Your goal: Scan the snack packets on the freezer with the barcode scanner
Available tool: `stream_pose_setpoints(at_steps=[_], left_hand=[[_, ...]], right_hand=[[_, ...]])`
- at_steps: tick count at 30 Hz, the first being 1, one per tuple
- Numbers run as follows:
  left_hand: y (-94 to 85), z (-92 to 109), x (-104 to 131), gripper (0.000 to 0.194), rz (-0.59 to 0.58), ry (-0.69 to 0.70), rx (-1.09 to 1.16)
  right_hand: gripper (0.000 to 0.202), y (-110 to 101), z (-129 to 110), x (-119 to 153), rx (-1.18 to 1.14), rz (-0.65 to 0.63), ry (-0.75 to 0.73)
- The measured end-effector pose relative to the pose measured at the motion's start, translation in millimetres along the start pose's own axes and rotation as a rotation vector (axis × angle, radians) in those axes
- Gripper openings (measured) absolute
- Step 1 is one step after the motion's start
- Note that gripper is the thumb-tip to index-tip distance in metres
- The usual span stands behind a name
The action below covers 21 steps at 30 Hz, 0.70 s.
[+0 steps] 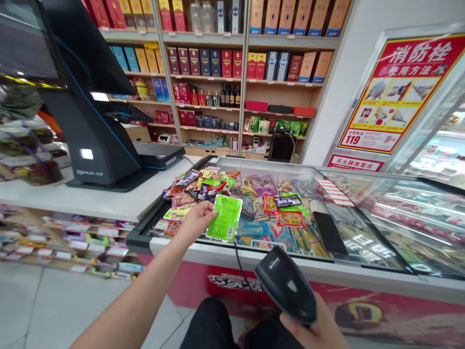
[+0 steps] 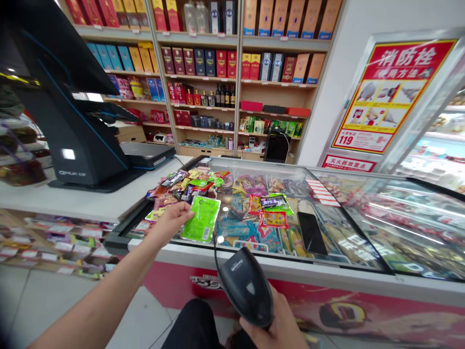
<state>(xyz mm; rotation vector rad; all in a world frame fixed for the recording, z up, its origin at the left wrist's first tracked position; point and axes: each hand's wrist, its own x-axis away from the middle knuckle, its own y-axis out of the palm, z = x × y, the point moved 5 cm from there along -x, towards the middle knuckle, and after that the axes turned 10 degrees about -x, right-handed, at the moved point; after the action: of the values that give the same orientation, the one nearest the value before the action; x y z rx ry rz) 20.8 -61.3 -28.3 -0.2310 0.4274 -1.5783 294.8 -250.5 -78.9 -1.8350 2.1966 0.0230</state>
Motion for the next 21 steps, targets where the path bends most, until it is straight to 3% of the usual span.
stream_pose_setpoints(at_steps=[7, 13, 21], left_hand=[[16.9, 21.1, -11.6, 0.017, -0.138, 0.019, -0.298], [31.7, 21.2, -14.6, 0.014, -0.185, 0.04, -0.395], [36.5, 17.3, -16.8, 0.012, -0.181, 0.042, -0.41]], right_hand=[[0.044, 24.0, -11.6, 1.1, 0.243, -0.214, -0.001], [0.041, 35.6, -2.6, 7.0, 0.292, -0.21, 0.005], [0.03, 39.3, -6.1, 5.5, 0.316, -0.25, 0.077]])
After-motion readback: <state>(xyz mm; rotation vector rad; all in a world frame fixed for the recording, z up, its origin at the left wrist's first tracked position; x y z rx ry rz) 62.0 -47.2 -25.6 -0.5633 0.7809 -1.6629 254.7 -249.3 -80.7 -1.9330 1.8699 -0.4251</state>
